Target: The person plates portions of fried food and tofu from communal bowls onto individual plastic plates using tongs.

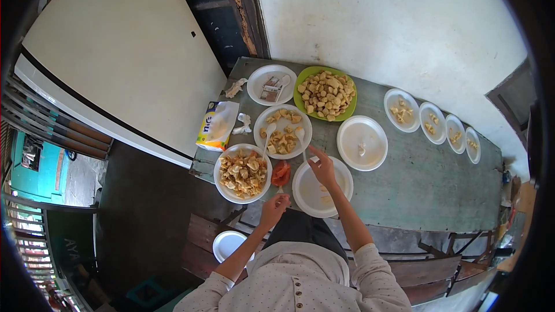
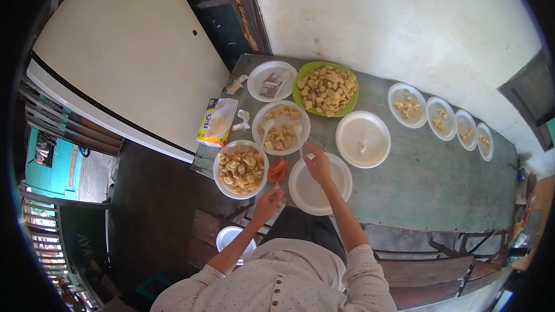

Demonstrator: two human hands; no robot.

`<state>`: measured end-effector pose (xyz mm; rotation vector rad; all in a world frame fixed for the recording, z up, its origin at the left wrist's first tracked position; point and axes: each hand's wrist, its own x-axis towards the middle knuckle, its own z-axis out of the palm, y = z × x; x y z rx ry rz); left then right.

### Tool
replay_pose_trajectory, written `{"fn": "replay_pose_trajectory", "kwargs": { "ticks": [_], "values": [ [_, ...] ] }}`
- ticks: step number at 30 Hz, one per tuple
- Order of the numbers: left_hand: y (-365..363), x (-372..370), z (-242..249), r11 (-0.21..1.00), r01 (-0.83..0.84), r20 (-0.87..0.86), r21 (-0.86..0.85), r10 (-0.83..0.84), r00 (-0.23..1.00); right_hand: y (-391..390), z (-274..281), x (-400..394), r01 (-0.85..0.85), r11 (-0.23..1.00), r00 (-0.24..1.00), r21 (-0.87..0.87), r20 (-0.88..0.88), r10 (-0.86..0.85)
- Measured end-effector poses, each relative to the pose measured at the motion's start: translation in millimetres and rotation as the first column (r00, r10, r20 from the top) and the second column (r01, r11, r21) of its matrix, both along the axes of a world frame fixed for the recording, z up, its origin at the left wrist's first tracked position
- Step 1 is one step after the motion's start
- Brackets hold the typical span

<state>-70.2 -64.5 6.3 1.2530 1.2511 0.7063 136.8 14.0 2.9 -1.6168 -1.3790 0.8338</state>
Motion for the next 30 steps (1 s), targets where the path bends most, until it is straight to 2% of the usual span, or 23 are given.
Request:
{"fn": "replay_pose_trajectory", "kwargs": {
  "ticks": [2, 3, 5, 6, 8, 9, 10, 12, 15, 20, 23, 27, 30],
  "values": [
    [15, -6, 12, 1.0, -0.022, -0.134, 0.003, 0.023, 0.991, -4, 3, 6, -0.037, 0.999, 0.999, 0.008, -0.007, 0.038],
    [22, -10, 13, 1.0, -0.026, -0.13, 0.007, 0.027, 0.991, -8, 7, 10, -0.066, 0.998, 0.996, 0.004, -0.066, 0.066],
    [38, -17, 11, 0.97, -0.088, -0.256, 0.228, 0.147, 0.955, -17, 15, 17, -0.099, 0.995, 0.988, 0.003, -0.119, 0.099],
    [47, -20, 12, 0.969, -0.091, -0.251, 0.231, 0.15, 0.956, -23, 20, 21, -0.085, 0.996, 0.984, -0.037, -0.157, 0.078],
    [60, -25, 15, 0.905, -0.023, -0.429, 0.426, 0.224, 0.875, -34, 25, 29, -0.072, 0.995, 0.98, -0.074, -0.191, 0.057],
    [64, -26, 8, 0.89, -0.04, -0.392, 0.454, 0.24, 0.888, -40, 26, 33, -0.046, 0.997, 0.976, -0.064, -0.215, 0.032],
    [66, -26, 9, 0.889, -0.041, -0.388, 0.456, 0.24, 0.89, -46, 24, 38, -0.02, 0.998, 0.971, -0.054, -0.24, 0.006],
    [69, -24, 11, 0.899, 0.087, -0.518, 0.429, 0.166, 0.839, -61, 18, 47, 0.003, 0.999, 0.965, -0.04, -0.26, -0.013],
    [70, -16, 10, 0.903, 0.108, -0.54, 0.415, 0.149, 0.828, -82, 14, 58, 0.062, 0.996, 0.969, -0.061, -0.237, -0.075],
    [71, -6, -1, 0.893, 0.13, -0.6, 0.431, 0.176, 0.78, -115, 4, 67, 0.193, 0.969, 0.899, -0.155, -0.369, -0.238],
    [72, -4, -7, 0.887, 0.153, -0.641, 0.435, 0.186, 0.745, -125, 7, 65, 0.228, 0.948, 0.881, -0.222, -0.369, -0.298],
    [72, -3, -7, 0.896, 0.186, -0.7, 0.404, 0.171, 0.693, -124, 11, 58, 0.239, 0.934, 0.873, -0.266, -0.362, -0.327],
    [73, -1, -6, 0.89, 0.175, -0.689, 0.421, 0.188, 0.7, -119, 2, 52, 0.211, 0.951, 0.879, -0.225, -0.383, -0.285]
  ]
}}
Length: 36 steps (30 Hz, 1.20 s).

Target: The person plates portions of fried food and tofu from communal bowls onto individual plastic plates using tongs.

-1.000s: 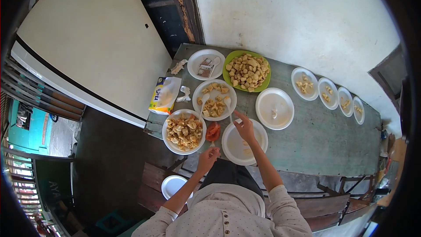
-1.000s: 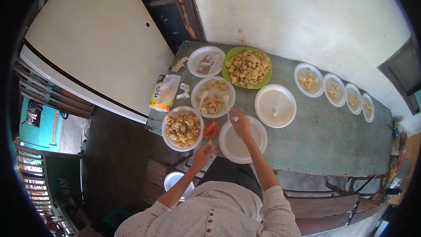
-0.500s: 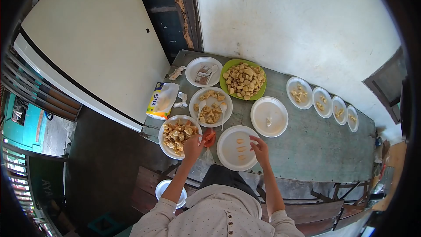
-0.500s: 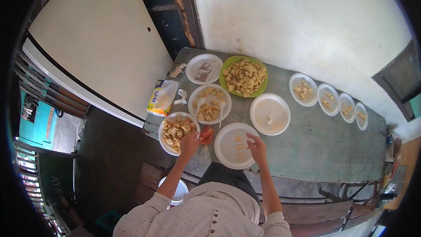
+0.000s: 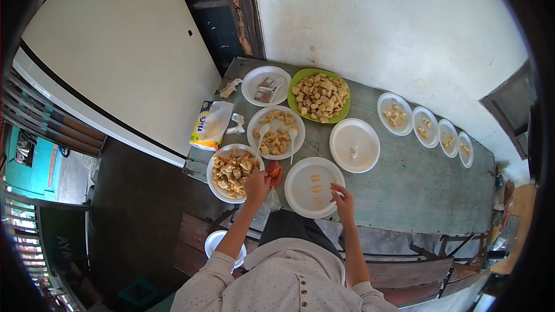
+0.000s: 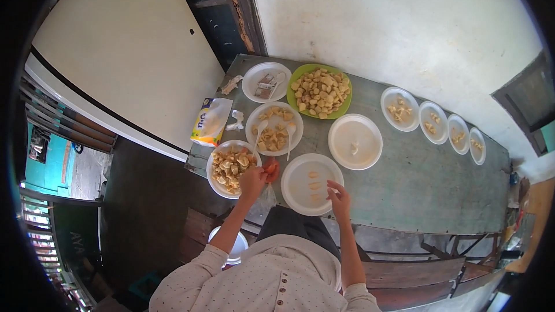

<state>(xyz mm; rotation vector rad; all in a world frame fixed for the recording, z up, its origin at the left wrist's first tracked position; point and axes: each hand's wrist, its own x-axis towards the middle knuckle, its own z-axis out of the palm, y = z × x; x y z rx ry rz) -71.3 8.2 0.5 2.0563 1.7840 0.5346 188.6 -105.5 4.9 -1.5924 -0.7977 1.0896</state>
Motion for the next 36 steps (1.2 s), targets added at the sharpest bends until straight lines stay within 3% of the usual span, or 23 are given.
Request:
{"fn": "replay_pose_trajectory", "kwargs": {
  "ticks": [14, 22, 24, 28, 31, 36],
  "values": [
    [3, -6, 2, 1.0, -0.003, 0.07, -0.031, 0.005, 0.998, 7, 9, -17, -0.013, 0.999, 0.999, 0.03, -0.045, 0.015],
    [16, -22, 39, 0.995, -0.085, 0.119, -0.057, 0.091, 0.989, 25, 9, 0, -0.033, 0.999, 0.999, 0.036, 0.01, 0.033],
    [22, -24, 46, 0.983, -0.18, 0.155, 0.015, 0.176, 0.972, 35, 12, 1, -0.044, 0.999, 0.999, 0.023, 0.033, 0.043],
    [42, -28, 38, 0.982, -0.174, 0.198, 0.077, 0.156, 0.968, 61, 17, 4, -0.061, 0.997, 0.998, 0.056, 0.029, 0.06],
    [55, -25, 30, 0.986, -0.148, 0.159, 0.073, 0.135, 0.978, 72, 20, 1, -0.096, 0.994, 0.991, 0.049, 0.096, 0.091],
    [79, -13, 27, 0.985, -0.17, 0.142, 0.016, 0.166, 0.976, 99, 24, -5, -0.354, 0.934, 0.849, 0.051, 0.436, 0.297]
  ]
}}
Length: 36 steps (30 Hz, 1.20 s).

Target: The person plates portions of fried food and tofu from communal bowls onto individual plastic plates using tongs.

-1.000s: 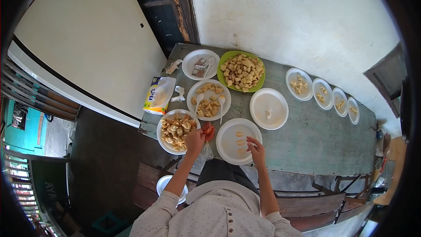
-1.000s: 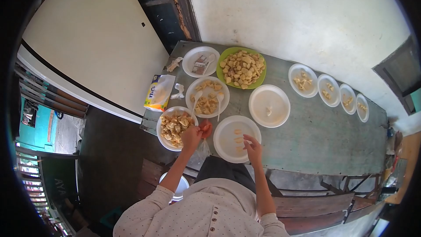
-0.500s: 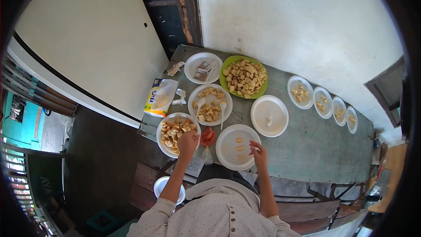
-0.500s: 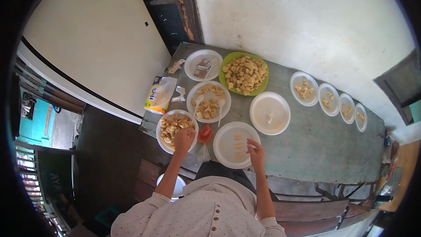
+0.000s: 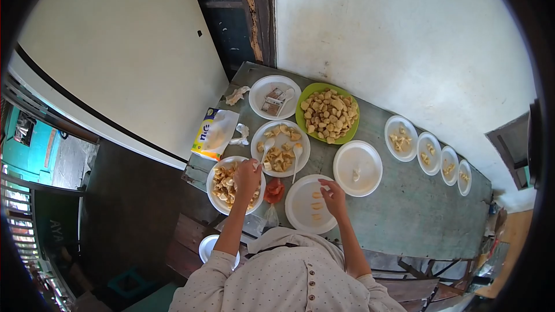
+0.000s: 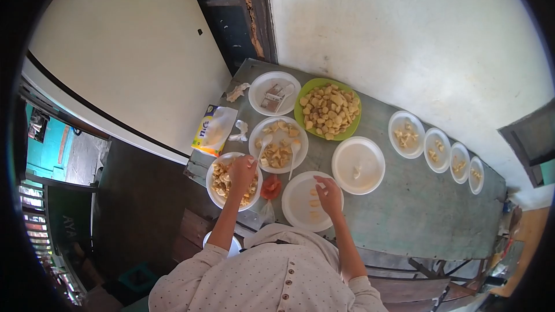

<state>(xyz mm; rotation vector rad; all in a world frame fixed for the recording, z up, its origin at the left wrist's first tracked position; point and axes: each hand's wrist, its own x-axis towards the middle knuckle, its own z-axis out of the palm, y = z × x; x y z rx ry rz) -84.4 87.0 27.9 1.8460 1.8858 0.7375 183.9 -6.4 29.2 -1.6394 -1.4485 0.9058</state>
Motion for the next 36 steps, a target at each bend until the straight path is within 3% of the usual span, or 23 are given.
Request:
{"fn": "replay_pose_trajectory", "kwargs": {
  "ticks": [2, 4, 5, 9, 14, 17, 21, 23, 27, 30, 32, 36],
  "values": [
    [10, 3, -1, 0.999, -0.02, -0.026, -0.028, 0.019, 0.999, 14, 0, -5, -0.027, 1.0, 0.999, 0.012, -0.023, 0.027],
    [22, 3, -11, 0.998, -0.028, -0.042, -0.052, 0.026, 0.999, 30, 9, -10, -0.119, 0.991, 0.978, -0.063, 0.164, 0.128],
    [27, 3, -17, 0.996, -0.031, -0.061, -0.081, 0.026, 0.998, 37, 3, -13, -0.144, 0.989, 0.966, -0.021, 0.216, 0.145],
    [35, 10, -32, 0.997, -0.04, -0.11, -0.066, 0.032, 0.993, 65, -6, -25, -0.253, 0.967, 0.924, 0.013, 0.3, 0.238],
    [41, 16, -31, 0.985, -0.006, -0.274, -0.175, -0.043, 0.961, 87, -20, -38, -0.402, 0.915, 0.767, -0.037, 0.532, 0.358],
    [41, 12, -39, 0.984, 0.012, -0.217, -0.18, -0.051, 0.975, 91, -35, -38, -0.466, 0.884, 0.702, -0.033, 0.594, 0.392],
    [42, 10, -33, 0.989, 0.006, -0.226, -0.147, -0.04, 0.973, 91, -39, -35, -0.472, 0.881, 0.711, 0.018, 0.599, 0.369],
    [40, 8, -20, 0.981, -0.02, -0.015, -0.194, 0.018, 1.0, 92, -35, -32, -0.483, 0.875, 0.737, 0.03, 0.555, 0.387],
    [36, 5, -12, 0.987, -0.03, 0.003, -0.161, 0.031, 1.0, 91, -16, -31, -0.413, 0.897, 0.833, 0.161, 0.465, 0.3],
    [33, 3, -8, 0.982, -0.056, 0.003, -0.179, 0.058, 0.998, 91, -4, -29, -0.312, 0.933, 0.896, 0.179, 0.383, 0.226],
    [30, -2, -13, 0.974, -0.038, -0.012, -0.224, 0.036, 0.999, 91, -1, -28, -0.156, 0.965, 0.962, 0.212, 0.254, 0.099],
    [25, -1, -11, 0.974, -0.027, -0.076, -0.226, 0.01, 0.997, 89, 1, -27, -0.019, 0.97, 0.992, 0.242, 0.128, -0.012]
  ]
}}
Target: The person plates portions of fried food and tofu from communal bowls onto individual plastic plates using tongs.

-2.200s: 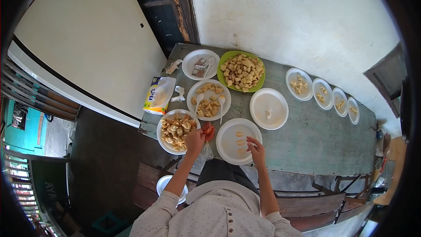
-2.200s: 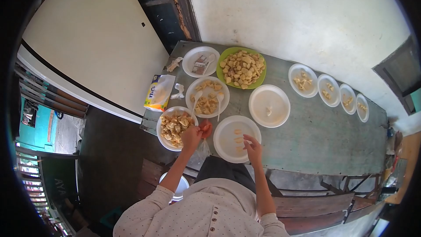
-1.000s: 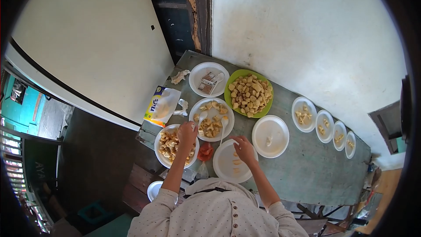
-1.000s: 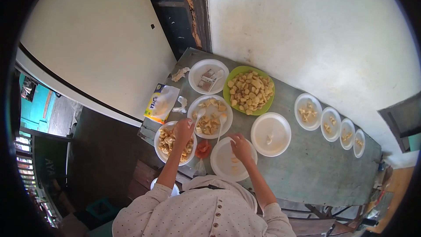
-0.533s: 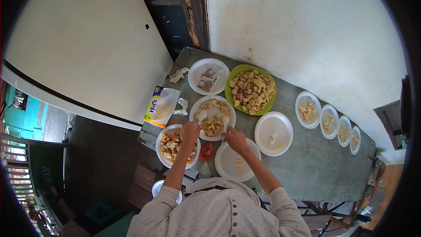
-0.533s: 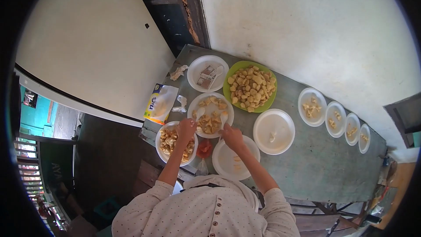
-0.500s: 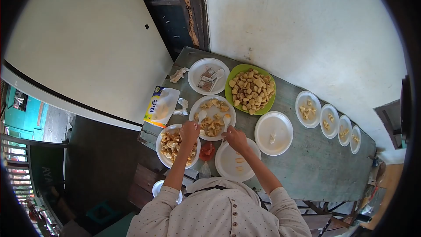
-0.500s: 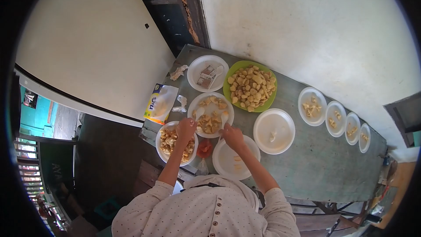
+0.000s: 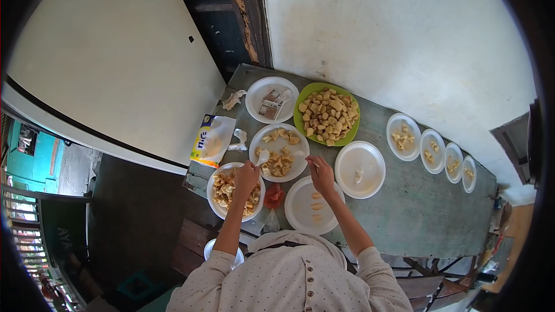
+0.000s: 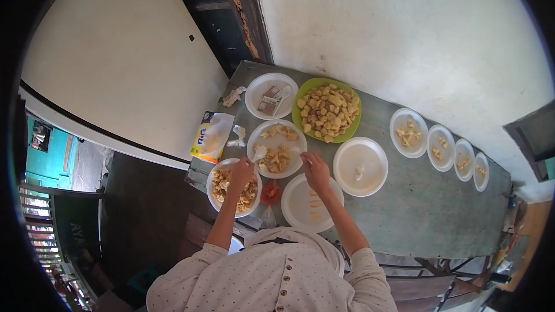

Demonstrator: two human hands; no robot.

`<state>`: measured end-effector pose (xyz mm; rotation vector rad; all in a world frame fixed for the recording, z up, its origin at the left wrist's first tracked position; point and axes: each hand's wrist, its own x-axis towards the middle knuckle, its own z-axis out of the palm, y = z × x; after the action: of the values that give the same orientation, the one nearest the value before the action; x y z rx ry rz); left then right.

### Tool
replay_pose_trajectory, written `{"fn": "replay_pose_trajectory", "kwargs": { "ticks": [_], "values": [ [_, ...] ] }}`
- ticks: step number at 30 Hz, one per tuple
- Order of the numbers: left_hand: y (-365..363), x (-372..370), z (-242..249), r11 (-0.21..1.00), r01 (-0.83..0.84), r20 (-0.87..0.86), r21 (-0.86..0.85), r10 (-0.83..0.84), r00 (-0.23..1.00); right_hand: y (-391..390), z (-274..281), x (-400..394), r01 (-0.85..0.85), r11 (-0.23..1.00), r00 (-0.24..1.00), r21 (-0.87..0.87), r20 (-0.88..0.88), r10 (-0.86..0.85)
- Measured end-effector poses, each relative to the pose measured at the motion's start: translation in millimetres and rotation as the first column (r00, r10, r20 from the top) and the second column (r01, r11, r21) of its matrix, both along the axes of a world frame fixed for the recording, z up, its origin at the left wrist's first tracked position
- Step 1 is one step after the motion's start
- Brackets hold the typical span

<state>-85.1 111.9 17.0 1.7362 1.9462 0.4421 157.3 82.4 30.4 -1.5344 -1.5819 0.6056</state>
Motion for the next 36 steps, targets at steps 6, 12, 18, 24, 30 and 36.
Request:
{"fn": "replay_pose_trajectory", "kwargs": {
  "ticks": [6, 12, 18, 24, 30, 36],
  "values": [
    [-7, 5, 18, 1.0, 0.008, 0.028, -0.026, -0.008, 1.0, 7, -5, -3, 0.068, 0.983, 0.93, -0.169, -0.347, -0.124],
    [-10, 13, 23, 0.999, 0.027, 0.042, -0.019, -0.026, 0.999, 24, -16, -2, 0.043, 0.962, 0.822, -0.271, -0.537, -0.188],
    [-10, 20, 22, 0.998, 0.049, 0.061, 0.037, -0.051, 0.997, 23, -13, -6, -0.065, 0.901, 0.595, -0.428, -0.742, -0.309],
    [-24, 28, 33, 0.989, 0.113, 0.064, 0.099, -0.119, 0.991, -17, -10, 20, -0.091, 0.85, 0.426, -0.519, -0.792, -0.438],
    [-65, 43, 49, 0.946, 0.283, 0.103, 0.159, -0.3, 0.948, -78, 8, 49, -0.15, 0.908, 0.097, -0.391, -0.92, -0.38],
    [-84, 58, 54, 0.946, 0.263, 0.222, 0.188, -0.302, 0.927, -115, 1, 57, -0.078, 0.98, 0.012, -0.182, -0.983, -0.182]
  ]
}}
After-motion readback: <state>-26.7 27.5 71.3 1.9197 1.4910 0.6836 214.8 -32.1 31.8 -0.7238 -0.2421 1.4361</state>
